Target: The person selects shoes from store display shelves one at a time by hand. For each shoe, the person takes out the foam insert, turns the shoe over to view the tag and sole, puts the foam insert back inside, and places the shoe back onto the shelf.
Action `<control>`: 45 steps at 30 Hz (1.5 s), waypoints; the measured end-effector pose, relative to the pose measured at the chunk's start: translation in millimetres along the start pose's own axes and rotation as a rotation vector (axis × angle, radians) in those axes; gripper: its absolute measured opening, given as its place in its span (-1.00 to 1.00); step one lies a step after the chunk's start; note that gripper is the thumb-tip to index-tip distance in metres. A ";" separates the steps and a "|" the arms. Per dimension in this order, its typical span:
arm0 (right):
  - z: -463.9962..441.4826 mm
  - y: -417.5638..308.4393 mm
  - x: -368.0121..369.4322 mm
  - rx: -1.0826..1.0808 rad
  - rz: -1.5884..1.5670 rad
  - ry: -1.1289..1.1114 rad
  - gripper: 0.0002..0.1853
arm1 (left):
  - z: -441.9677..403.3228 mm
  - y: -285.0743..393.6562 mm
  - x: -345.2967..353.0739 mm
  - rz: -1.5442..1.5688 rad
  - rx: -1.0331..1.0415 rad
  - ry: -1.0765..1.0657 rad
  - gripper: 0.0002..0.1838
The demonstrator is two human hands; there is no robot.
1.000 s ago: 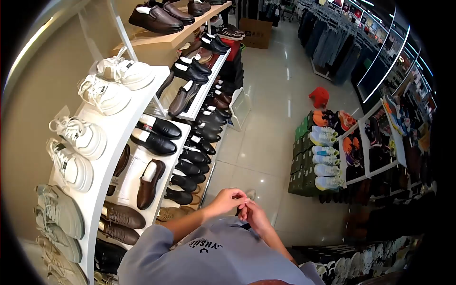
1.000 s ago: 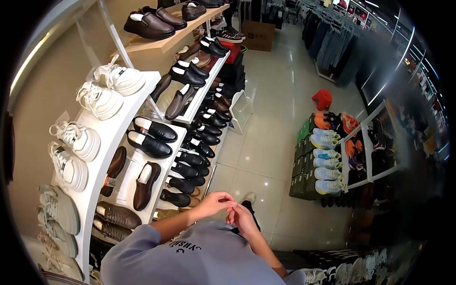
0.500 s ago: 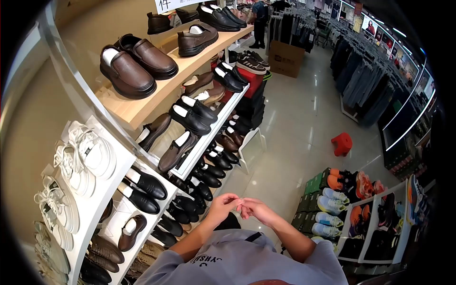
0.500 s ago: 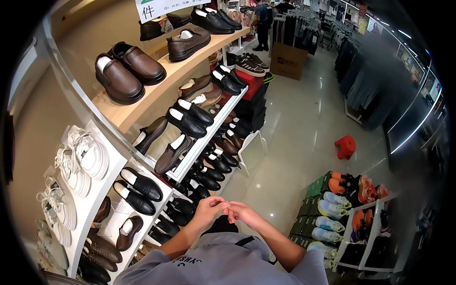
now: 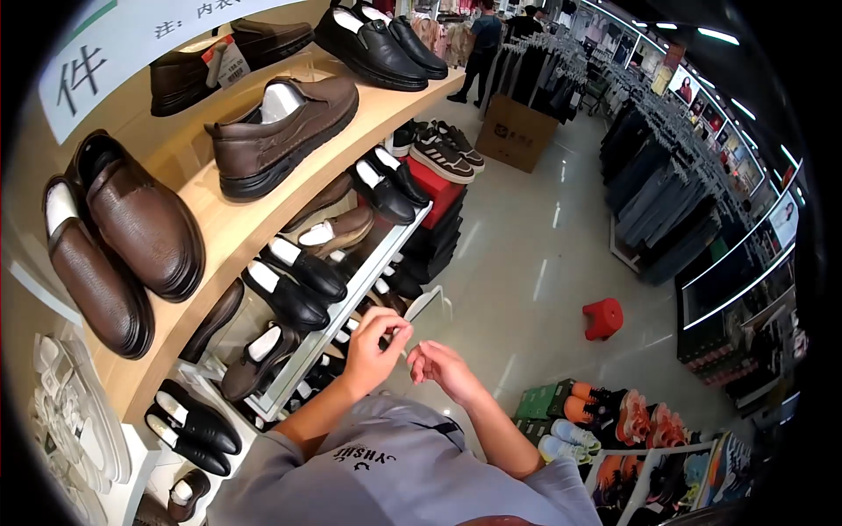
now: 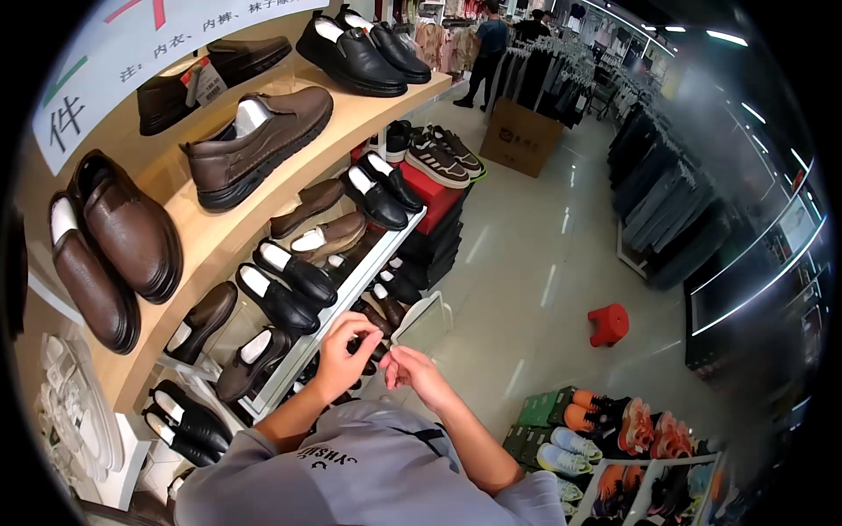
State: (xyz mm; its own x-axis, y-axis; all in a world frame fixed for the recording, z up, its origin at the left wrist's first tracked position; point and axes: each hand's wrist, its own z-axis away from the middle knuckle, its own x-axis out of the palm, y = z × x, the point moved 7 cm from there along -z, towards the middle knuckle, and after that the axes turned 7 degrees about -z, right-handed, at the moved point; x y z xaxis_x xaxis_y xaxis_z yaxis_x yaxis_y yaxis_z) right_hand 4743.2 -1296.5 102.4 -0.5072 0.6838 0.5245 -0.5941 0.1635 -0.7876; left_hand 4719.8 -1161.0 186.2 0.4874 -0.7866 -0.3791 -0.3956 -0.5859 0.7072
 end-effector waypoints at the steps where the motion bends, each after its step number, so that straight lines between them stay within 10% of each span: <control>1: -11.8 -24.4 -16.7 -0.057 0.047 0.028 -0.69 | -34.4 4.6 0.5 0.006 0.069 0.051 -0.89; 8: -90.5 -211.7 -64.9 -0.410 0.356 0.161 -0.75 | -213.0 60.1 2.5 -0.504 0.555 0.192 -0.84; 16: -223.1 -453.9 -8.8 -1.275 1.163 0.350 -0.45 | -327.4 -13.8 30.3 -1.259 0.119 0.065 -0.27; 19: -287.4 -501.7 5.3 -1.107 1.315 0.361 -0.16 | -340.3 -37.5 28.0 -1.303 -0.284 0.016 -0.22; 26: -383.5 -530.1 41.3 -0.814 1.440 0.020 0.04 | -340.1 -44.8 35.1 -1.531 -0.202 0.062 -0.20; 40: -300.3 -577.3 -23.8 -1.100 1.196 0.146 -0.12 | -341.3 -39.3 37.9 -1.573 -0.342 0.069 -0.28; 45: -206.2 -542.8 -104.0 -0.940 0.704 -0.076 -0.49 | -340.4 -37.2 39.8 -1.599 -0.228 0.088 -0.26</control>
State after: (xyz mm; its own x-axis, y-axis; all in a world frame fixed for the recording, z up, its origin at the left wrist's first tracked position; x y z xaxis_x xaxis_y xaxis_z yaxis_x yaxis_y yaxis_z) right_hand 5247.2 -1309.7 408.7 -0.5947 0.7937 -0.1281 0.5096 0.2490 -0.8236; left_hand 5018.9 -1104.2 347.9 0.3097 0.5858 -0.7489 0.6482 -0.7064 -0.2845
